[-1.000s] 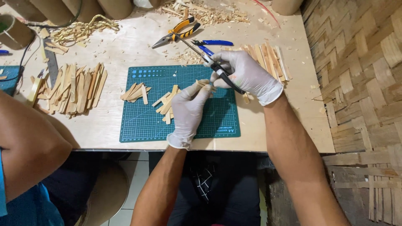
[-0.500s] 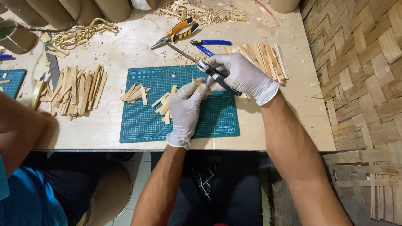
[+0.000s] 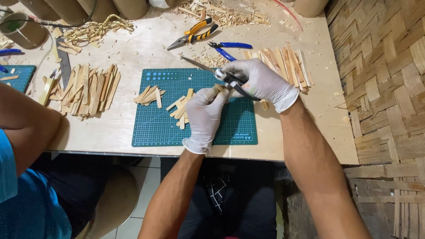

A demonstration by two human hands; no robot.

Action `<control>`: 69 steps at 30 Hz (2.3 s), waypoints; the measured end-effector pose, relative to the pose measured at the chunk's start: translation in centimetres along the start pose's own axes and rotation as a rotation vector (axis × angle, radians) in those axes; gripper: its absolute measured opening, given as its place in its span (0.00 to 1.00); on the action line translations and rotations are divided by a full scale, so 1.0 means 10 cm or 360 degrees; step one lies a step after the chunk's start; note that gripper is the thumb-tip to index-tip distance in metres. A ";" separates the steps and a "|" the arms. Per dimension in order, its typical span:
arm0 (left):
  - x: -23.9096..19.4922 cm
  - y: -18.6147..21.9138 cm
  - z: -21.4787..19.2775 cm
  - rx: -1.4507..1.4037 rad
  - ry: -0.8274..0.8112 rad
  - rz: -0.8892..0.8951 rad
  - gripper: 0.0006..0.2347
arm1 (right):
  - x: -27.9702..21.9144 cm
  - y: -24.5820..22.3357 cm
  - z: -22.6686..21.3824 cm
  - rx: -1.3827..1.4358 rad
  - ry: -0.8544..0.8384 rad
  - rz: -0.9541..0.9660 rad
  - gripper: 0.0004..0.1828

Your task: Trimming small wooden sticks with scissors and arranging them into petal-like patterns on a cutting mat.

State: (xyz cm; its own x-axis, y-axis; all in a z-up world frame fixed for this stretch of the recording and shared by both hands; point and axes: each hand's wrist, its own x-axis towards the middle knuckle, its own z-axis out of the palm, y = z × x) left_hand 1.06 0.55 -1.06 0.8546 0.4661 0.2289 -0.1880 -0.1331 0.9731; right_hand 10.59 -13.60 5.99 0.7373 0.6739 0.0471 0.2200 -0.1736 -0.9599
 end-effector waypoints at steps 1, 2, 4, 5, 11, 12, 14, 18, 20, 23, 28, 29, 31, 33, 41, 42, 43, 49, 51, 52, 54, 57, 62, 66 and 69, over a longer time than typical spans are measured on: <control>0.00 -0.02 0.02 -0.0003 0.0005 -0.0003 0.03 | -0.01 0.01 -0.02 -0.0003 -0.0005 0.0003 0.29; 0.00 -0.04 0.04 0.0137 0.0024 0.0094 0.04 | -0.02 0.03 -0.05 0.0017 0.0035 0.0039 0.28; 0.00 -0.10 0.06 0.0269 0.0051 0.0184 0.05 | -0.03 0.10 -0.09 0.0028 0.0066 0.0080 0.27; 0.00 -0.14 0.05 0.0538 0.0055 0.0353 0.04 | -0.02 0.16 -0.10 0.0053 0.0127 0.0067 0.28; -0.04 -0.19 0.09 0.1238 0.0123 0.0771 0.03 | -0.05 0.08 -0.06 0.0063 0.0152 0.0085 0.29; -0.05 -0.21 0.10 0.1335 0.0130 0.0835 0.03 | -0.05 0.09 -0.05 0.0062 0.0139 0.0093 0.29; -0.05 -0.24 0.12 0.1361 0.0137 0.0875 0.04 | -0.06 0.06 -0.05 0.0044 0.0124 0.0103 0.29; -0.07 -0.20 0.11 0.1362 0.0093 0.0942 0.04 | -0.03 0.06 -0.05 -0.0002 0.0124 0.0141 0.30; -0.07 -0.21 0.11 0.1372 0.0089 0.0946 0.04 | -0.02 0.07 -0.04 0.0015 0.0111 0.0171 0.30; -0.07 -0.19 0.12 0.1467 0.0083 0.0964 0.04 | -0.05 -0.08 -0.03 -0.0076 0.0055 0.0199 0.26; -0.06 -0.21 0.11 0.1545 0.0083 0.0954 0.09 | -0.08 -0.21 -0.03 -0.0180 -0.0036 0.0237 0.27; -0.06 -0.21 0.11 0.1555 0.0085 0.0959 0.08 | -0.08 -0.23 -0.02 -0.0197 -0.0048 0.0219 0.26; -0.05 -0.22 0.11 0.1568 0.0089 0.0961 0.07 | -0.08 -0.23 -0.02 -0.0214 -0.0064 0.0201 0.25; -0.04 -0.23 0.11 0.1516 0.0026 0.0856 0.08 | -0.08 -0.17 -0.05 -0.0124 -0.0085 0.0226 0.31; -0.02 -0.25 0.09 0.1382 -0.0042 0.0837 0.04 | -0.02 0.03 -0.05 -0.0077 -0.0125 0.0072 0.30; -0.02 -0.25 0.09 0.1340 -0.0047 0.0836 0.03 | -0.02 0.03 -0.04 -0.0097 -0.0102 0.0081 0.31; -0.02 -0.27 0.09 0.1339 -0.0049 0.0836 0.03 | -0.01 0.05 -0.05 -0.0097 -0.0101 0.0083 0.31; -0.02 -0.32 0.08 0.1323 -0.0131 0.0711 0.07 | -0.03 -0.03 -0.04 -0.0179 -0.0105 0.0061 0.30; -0.03 -0.33 0.07 0.1287 -0.0120 0.0707 0.09 | -0.04 -0.04 -0.04 -0.0179 -0.0111 0.0026 0.29; -0.03 -0.30 0.07 0.1292 -0.0118 0.0708 0.09 | -0.03 -0.01 -0.05 -0.0176 -0.0112 0.0021 0.29; -0.03 -0.24 0.05 0.1126 -0.0063 0.0742 0.06 | -0.01 0.03 -0.05 -0.0067 -0.0070 0.0058 0.30; -0.06 -0.20 0.03 0.1025 0.0015 0.0788 0.08 | -0.05 -0.03 -0.06 0.0012 -0.0045 0.0067 0.26; -0.04 0.33 -0.36 0.1098 0.0026 0.0948 0.03 | -0.06 -0.04 -0.09 -0.0032 0.0021 0.0061 0.27; 0.08 0.51 -0.92 0.1480 -0.0039 0.0825 0.06 | -0.07 -0.13 -0.07 -0.0065 0.0073 0.0093 0.26; 0.18 0.38 -1.18 0.1867 -0.0321 0.0696 0.08 | -0.06 -0.11 -0.06 -0.0050 0.0091 0.0085 0.27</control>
State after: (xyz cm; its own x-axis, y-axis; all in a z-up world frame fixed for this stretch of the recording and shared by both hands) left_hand -3.78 11.20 3.37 0.9074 0.0604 0.4159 -0.0200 -0.9823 0.1863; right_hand 10.28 -14.21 7.16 0.7835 0.6213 0.0123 0.1983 -0.2312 -0.9525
